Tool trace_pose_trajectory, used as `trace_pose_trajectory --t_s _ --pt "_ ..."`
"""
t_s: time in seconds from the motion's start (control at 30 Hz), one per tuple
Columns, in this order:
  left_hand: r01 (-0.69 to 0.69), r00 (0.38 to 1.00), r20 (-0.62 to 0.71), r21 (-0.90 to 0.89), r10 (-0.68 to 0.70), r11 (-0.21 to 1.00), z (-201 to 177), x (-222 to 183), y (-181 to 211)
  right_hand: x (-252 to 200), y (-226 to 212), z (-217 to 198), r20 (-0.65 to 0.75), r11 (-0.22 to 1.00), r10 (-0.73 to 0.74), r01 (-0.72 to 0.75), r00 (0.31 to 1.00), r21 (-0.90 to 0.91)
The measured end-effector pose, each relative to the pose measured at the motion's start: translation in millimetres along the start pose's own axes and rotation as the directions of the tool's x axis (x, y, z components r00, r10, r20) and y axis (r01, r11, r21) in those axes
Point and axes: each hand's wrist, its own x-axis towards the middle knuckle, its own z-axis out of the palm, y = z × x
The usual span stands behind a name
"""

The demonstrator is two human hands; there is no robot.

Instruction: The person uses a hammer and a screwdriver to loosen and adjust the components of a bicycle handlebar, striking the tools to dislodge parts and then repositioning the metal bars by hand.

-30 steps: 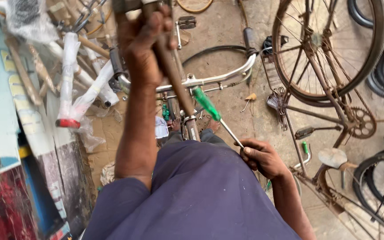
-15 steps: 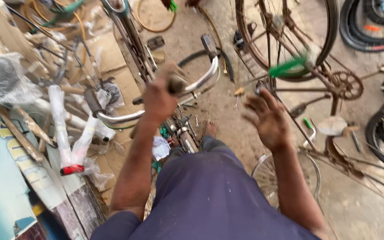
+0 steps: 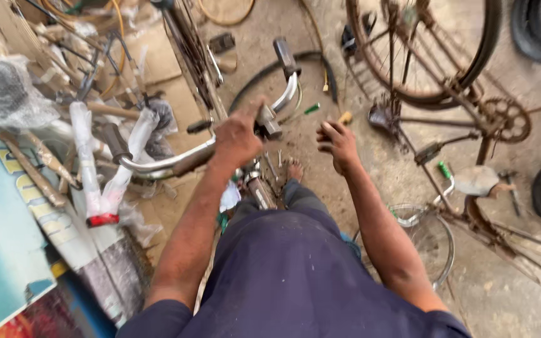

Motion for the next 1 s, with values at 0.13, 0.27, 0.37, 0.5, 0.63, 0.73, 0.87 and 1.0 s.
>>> trace_pose_trajectory --t_s 0.13,0.27,0.37,0.5,0.63,0.73,0.87,1.0 --pt "0.175 0.978 0.136 -0.113 -0.159 0.978 -5 5 -10 13 17 -3 0.091 0.999 0.031 -0.027 0.995 -0.036" --pt "-0.011 0.987 -0.160 0.021 0.014 1.000 10 6 -11 19 46 -12 0.041 0.995 0.094 -0.093 0.995 -0.027" --pt "-0.008 0.991 -0.132 0.118 0.024 0.993 7 5 -13 19 83 -29 0.033 0.994 0.112 -0.112 0.993 0.002" --pt "0.013 1.000 -0.027 0.285 -0.006 0.958 -6 8 -9 19 161 -65 -0.073 0.968 0.209 -0.217 0.975 -0.128" --pt "-0.044 0.998 -0.018 0.435 0.058 0.899 -10 12 0 22 224 -101 -0.113 0.902 0.318 -0.337 0.941 -0.271" --pt "0.004 0.998 0.047 0.536 -0.035 0.844 -2 10 -1 39 256 -132 -0.017 0.725 0.102 -0.086 0.995 -0.684" --pt "-0.065 0.971 -0.219 0.155 0.098 0.986 37 14 -17 119 299 -195 0.075 0.456 0.261 -0.055 0.962 -0.888" --pt "0.069 0.990 -0.138 0.374 -0.018 0.925 148 54 -42 258 342 -271 -0.286 0.347 0.318 -0.391 0.904 -0.852"
